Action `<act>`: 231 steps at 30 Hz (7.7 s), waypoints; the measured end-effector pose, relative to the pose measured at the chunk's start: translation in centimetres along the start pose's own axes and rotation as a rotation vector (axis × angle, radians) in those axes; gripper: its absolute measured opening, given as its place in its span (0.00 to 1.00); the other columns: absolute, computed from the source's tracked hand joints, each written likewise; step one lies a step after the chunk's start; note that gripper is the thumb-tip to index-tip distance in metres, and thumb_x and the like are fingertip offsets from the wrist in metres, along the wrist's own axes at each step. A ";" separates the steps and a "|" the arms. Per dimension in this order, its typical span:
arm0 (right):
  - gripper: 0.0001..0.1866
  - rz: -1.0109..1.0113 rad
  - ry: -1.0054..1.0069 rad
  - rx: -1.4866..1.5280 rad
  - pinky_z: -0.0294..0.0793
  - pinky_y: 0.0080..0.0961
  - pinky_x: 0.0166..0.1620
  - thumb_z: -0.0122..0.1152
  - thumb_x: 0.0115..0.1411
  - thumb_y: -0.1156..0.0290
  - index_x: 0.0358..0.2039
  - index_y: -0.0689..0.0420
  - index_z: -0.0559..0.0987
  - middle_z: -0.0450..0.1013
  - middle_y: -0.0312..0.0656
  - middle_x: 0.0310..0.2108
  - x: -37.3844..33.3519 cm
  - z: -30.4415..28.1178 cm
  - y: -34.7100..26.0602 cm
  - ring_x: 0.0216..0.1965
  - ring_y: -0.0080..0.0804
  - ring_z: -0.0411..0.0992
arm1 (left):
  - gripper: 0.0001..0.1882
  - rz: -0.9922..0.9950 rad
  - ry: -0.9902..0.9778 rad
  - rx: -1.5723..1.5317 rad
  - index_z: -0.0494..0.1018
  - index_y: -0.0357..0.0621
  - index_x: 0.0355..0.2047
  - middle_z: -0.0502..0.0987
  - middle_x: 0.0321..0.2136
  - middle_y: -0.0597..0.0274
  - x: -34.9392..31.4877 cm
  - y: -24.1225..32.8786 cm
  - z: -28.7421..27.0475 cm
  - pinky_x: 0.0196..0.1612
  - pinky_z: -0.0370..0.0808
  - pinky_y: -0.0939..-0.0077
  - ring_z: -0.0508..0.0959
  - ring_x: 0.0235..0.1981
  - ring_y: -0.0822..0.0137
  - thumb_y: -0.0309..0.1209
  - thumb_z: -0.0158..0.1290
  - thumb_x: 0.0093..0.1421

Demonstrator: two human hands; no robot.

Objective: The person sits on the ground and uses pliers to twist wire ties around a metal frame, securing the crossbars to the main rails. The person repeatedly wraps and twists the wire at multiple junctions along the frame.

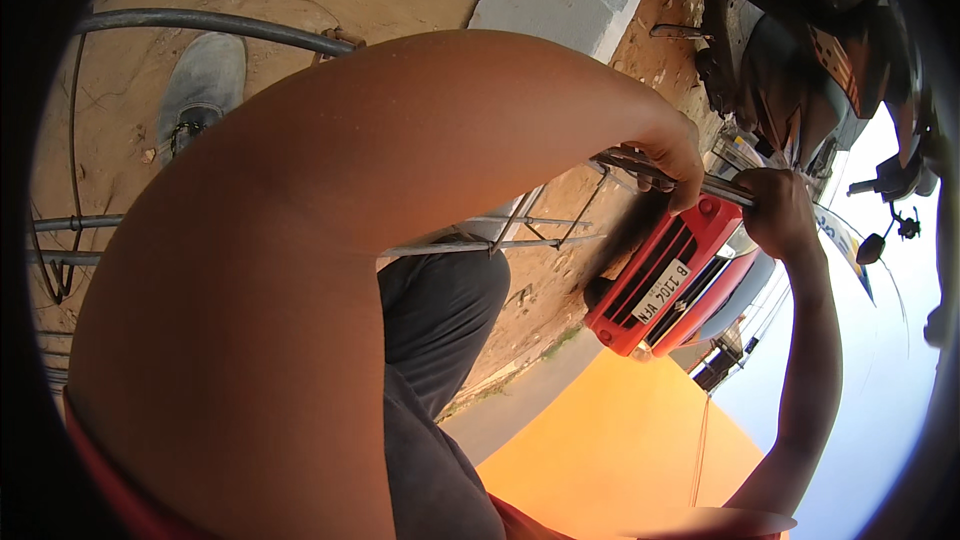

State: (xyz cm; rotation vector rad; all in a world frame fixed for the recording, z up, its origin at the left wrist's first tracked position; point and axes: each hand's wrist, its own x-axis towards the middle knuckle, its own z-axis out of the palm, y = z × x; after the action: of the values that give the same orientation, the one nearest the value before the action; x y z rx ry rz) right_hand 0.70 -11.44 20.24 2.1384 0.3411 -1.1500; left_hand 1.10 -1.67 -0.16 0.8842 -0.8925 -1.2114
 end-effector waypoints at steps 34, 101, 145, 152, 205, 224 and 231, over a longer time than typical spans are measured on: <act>0.29 0.190 0.729 2.296 0.71 0.49 0.57 0.60 0.61 0.47 0.44 0.65 0.80 0.61 0.62 0.61 -13.0 17.2 -27.6 0.64 0.52 0.60 | 0.48 -0.140 0.016 0.142 0.66 0.34 0.56 0.74 0.46 0.50 -7.3 1.4 5.3 0.53 0.71 0.65 0.75 0.48 0.59 0.55 0.70 0.44; 0.14 0.645 1.200 1.403 0.61 0.50 0.59 0.73 0.43 0.66 0.25 0.60 0.80 0.59 0.61 0.62 2.4 24.0 -24.2 0.62 0.57 0.59 | 0.12 0.335 1.355 0.405 0.64 0.43 0.43 0.59 0.19 0.74 -28.9 20.3 31.6 0.15 0.56 0.92 0.54 0.14 0.84 0.37 0.34 0.74; 0.17 0.548 0.619 2.956 0.76 0.24 0.37 0.57 0.64 0.75 0.51 0.68 0.71 0.75 0.44 0.37 -1.2 6.6 -46.7 0.35 0.28 0.75 | 0.14 -0.611 0.040 1.105 0.78 0.38 0.32 0.78 0.24 0.48 -32.4 -1.5 14.3 0.38 0.73 0.59 0.78 0.32 0.46 0.38 0.55 0.60; 0.11 0.333 0.631 3.139 0.75 0.26 0.36 0.57 0.65 0.73 0.47 0.60 0.72 0.74 0.38 0.33 3.3 6.5 -46.2 0.32 0.27 0.73 | 0.20 -0.245 0.876 1.049 0.77 0.39 0.34 0.79 0.27 0.50 -33.5 2.8 10.5 0.37 0.74 0.66 0.80 0.32 0.56 0.47 0.59 0.57; 0.08 0.078 0.857 3.196 0.72 0.18 0.29 0.60 0.64 0.69 0.40 0.58 0.78 0.74 0.35 0.29 7.3 5.8 -47.9 0.25 0.20 0.69 | 0.23 -0.557 0.379 1.127 0.67 0.39 0.17 0.73 0.30 0.52 -33.7 -0.3 10.5 0.36 0.71 0.63 0.75 0.33 0.51 0.36 0.72 0.40; 0.13 0.147 0.891 2.896 0.73 0.21 0.34 0.56 0.66 0.74 0.51 0.58 0.77 0.75 0.34 0.33 6.0 5.8 -47.8 0.30 0.20 0.71 | 0.16 -0.930 0.392 0.326 0.81 0.41 0.34 0.84 0.32 0.62 -33.0 0.2 6.3 0.27 0.74 0.77 0.82 0.28 0.73 0.42 0.56 0.59; 0.16 -0.057 0.804 3.110 0.71 0.24 0.36 0.58 0.65 0.70 0.53 0.57 0.74 0.74 0.34 0.35 6.0 6.5 -47.7 0.32 0.25 0.70 | 0.14 -0.953 0.462 0.162 0.81 0.42 0.38 0.82 0.28 0.67 -32.8 0.2 5.4 0.23 0.71 0.82 0.79 0.24 0.76 0.38 0.52 0.61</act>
State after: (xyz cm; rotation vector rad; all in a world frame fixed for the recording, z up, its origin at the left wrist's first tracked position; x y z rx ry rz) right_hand -24.45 18.91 -8.07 -0.8561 0.7016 -0.1866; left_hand -7.91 30.31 -0.81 1.7422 -0.1551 -1.6271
